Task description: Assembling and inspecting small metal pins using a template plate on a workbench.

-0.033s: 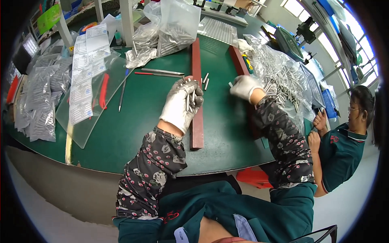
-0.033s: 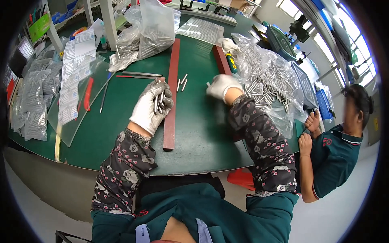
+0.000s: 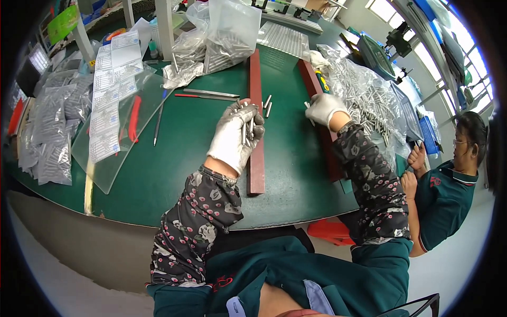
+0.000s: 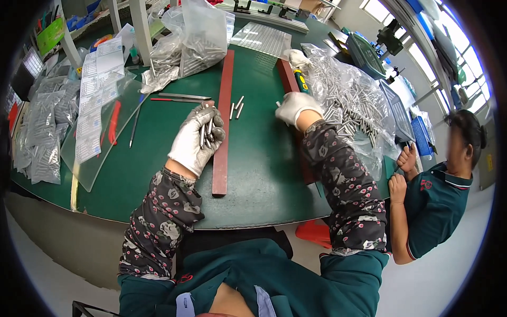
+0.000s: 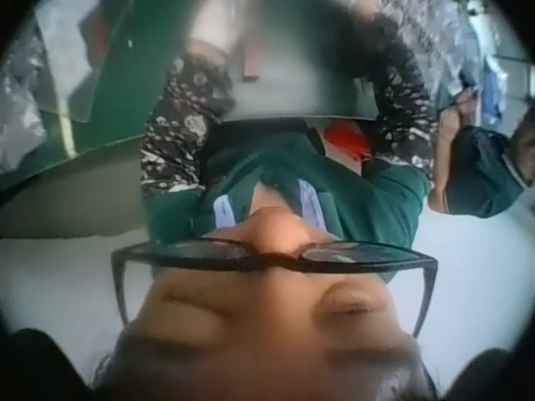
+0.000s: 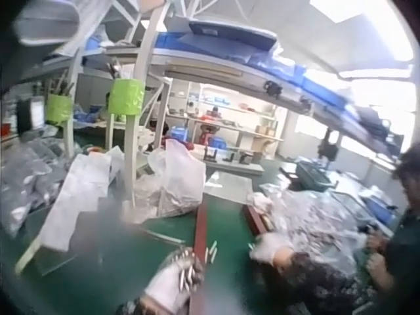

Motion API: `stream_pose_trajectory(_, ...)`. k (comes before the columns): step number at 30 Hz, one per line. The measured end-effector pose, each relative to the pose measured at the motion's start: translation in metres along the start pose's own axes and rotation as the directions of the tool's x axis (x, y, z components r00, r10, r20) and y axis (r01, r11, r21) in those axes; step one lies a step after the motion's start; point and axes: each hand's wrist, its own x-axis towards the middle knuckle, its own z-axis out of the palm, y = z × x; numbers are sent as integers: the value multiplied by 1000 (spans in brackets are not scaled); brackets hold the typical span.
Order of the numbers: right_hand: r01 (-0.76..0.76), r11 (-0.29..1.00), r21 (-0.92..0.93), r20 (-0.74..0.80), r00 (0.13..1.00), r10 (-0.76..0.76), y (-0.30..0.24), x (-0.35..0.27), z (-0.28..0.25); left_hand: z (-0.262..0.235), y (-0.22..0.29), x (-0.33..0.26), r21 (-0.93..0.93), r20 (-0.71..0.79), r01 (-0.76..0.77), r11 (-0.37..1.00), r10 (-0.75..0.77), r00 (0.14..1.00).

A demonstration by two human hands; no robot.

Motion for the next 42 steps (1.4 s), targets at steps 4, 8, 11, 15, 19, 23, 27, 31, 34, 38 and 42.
stream_pose_trajectory(4,82,968,-239,-80,991,-103,-2,6,12,0,1,-2,-16,-10,-6,1000,6,1000)
stream_pose_trajectory(8,82,947,-309,-50,993,-103,-3,13,36,0,-1,1,-15,-40,-10,1000,9,999)
stream_pose_trajectory(11,244,949,-198,-141,951,-274,-2,10,37,3,-3,-1,38,-91,-18,999,21,996)
stream_pose_trajectory(15,270,957,-108,-152,947,-285,-6,4,36,2,-2,0,40,-68,-17,999,19,998)
stream_pose_trajectory(19,319,935,-156,-173,923,-344,-10,6,38,1,0,-2,20,-82,-23,1000,24,996)
stream_pose_trajectory(23,289,942,-168,-93,947,-307,-10,6,35,0,-1,0,19,-76,-14,1000,16,997)
stream_pose_trajectory(27,348,927,-142,-91,928,-362,-3,17,35,0,-1,1,21,-65,-10,1000,11,998)
stream_pose_trajectory(31,151,669,728,82,949,-305,-17,-1,-3,-1,-3,3,5,-39,-7,1000,7,999)
stream_pose_trajectory(34,194,560,806,112,878,-466,-54,-33,-28,-8,-1,2,-22,-39,-30,999,29,999)
stream_pose_trajectory(38,221,571,791,113,864,-491,-81,-47,-28,1,-5,1,67,-46,-40,997,43,998)
stream_pose_trajectory(42,288,685,669,73,892,-446,-97,-49,-25,-2,-6,6,26,12,-41,999,41,999)
